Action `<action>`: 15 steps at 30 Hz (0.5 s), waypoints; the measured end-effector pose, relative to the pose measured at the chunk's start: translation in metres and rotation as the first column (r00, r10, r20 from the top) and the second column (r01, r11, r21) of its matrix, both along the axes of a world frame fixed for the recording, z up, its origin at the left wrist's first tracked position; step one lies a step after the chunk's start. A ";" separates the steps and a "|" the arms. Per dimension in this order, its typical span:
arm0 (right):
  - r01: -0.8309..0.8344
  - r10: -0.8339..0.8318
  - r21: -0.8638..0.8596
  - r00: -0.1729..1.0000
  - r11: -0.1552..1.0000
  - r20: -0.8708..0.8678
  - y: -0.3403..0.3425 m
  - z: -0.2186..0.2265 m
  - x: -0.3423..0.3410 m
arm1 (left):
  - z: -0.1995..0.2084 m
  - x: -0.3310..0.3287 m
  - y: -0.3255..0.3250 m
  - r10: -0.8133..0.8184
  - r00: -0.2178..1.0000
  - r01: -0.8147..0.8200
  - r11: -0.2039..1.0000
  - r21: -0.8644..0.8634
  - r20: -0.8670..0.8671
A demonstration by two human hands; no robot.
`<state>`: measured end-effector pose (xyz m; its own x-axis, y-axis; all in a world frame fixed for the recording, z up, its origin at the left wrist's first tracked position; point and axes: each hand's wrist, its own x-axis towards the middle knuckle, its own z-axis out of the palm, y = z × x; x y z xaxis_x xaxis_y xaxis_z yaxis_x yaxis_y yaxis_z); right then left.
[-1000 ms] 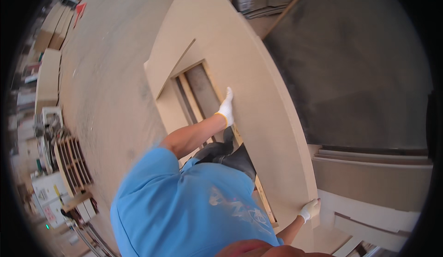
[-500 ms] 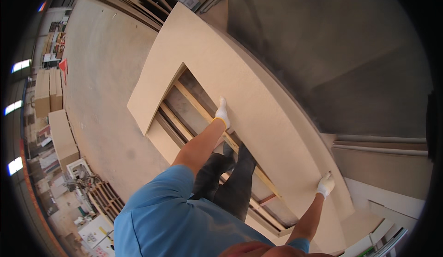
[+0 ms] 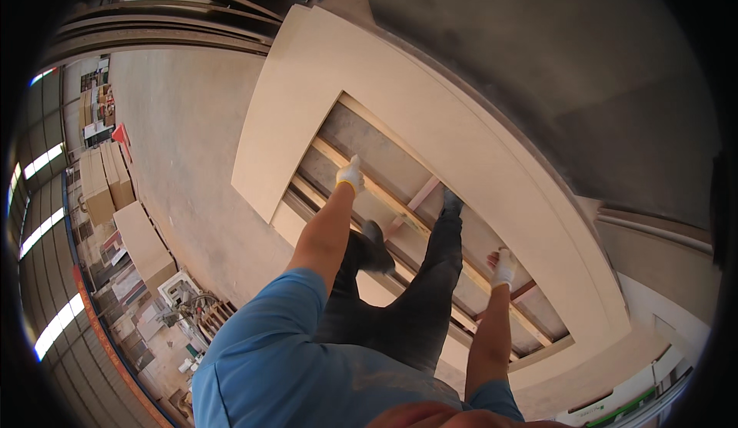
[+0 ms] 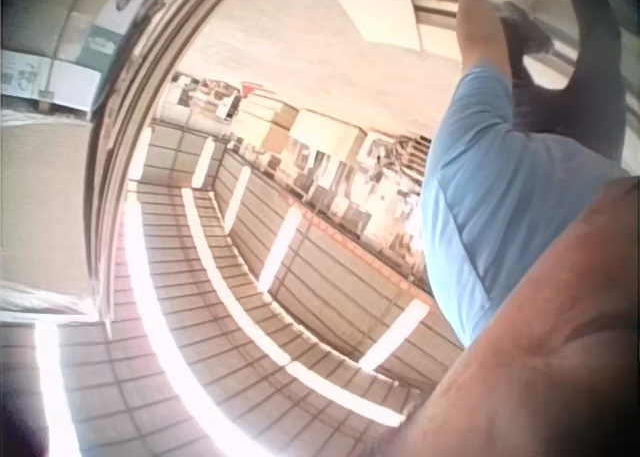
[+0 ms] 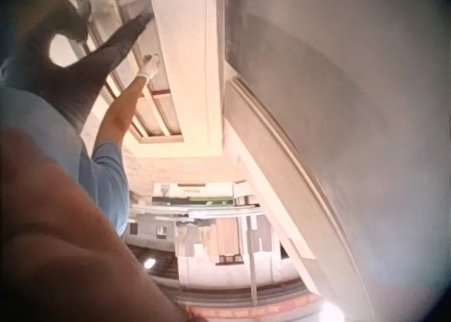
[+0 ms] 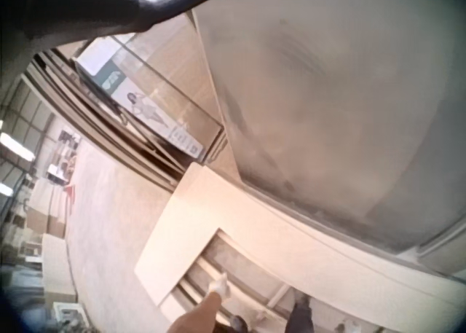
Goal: The person picks up and stacks wooden planks, then moves large flat panels onto a machine table. They use a yellow tool to adjust the machine, interact with a control panel, and carry additional panels to a workbench.
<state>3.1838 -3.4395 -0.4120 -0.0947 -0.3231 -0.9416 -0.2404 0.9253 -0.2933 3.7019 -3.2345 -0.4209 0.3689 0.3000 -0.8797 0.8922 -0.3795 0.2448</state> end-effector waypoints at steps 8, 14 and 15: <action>0.563 -0.555 0.230 0.825 0.794 -0.104 0.042 -0.101 0.120 | -0.036 0.100 0.064 -0.010 0.998 0.012 0.999 0.036 -0.057; 0.646 -0.591 -0.068 0.732 0.761 0.339 0.036 -0.213 0.126 | -0.156 0.192 0.099 0.663 0.748 -0.623 0.693 -0.363 -0.017; 0.675 -0.636 -0.030 0.707 0.737 0.310 0.033 -0.222 0.123 | -0.170 0.203 0.106 0.699 0.714 -0.632 0.628 -0.455 -0.027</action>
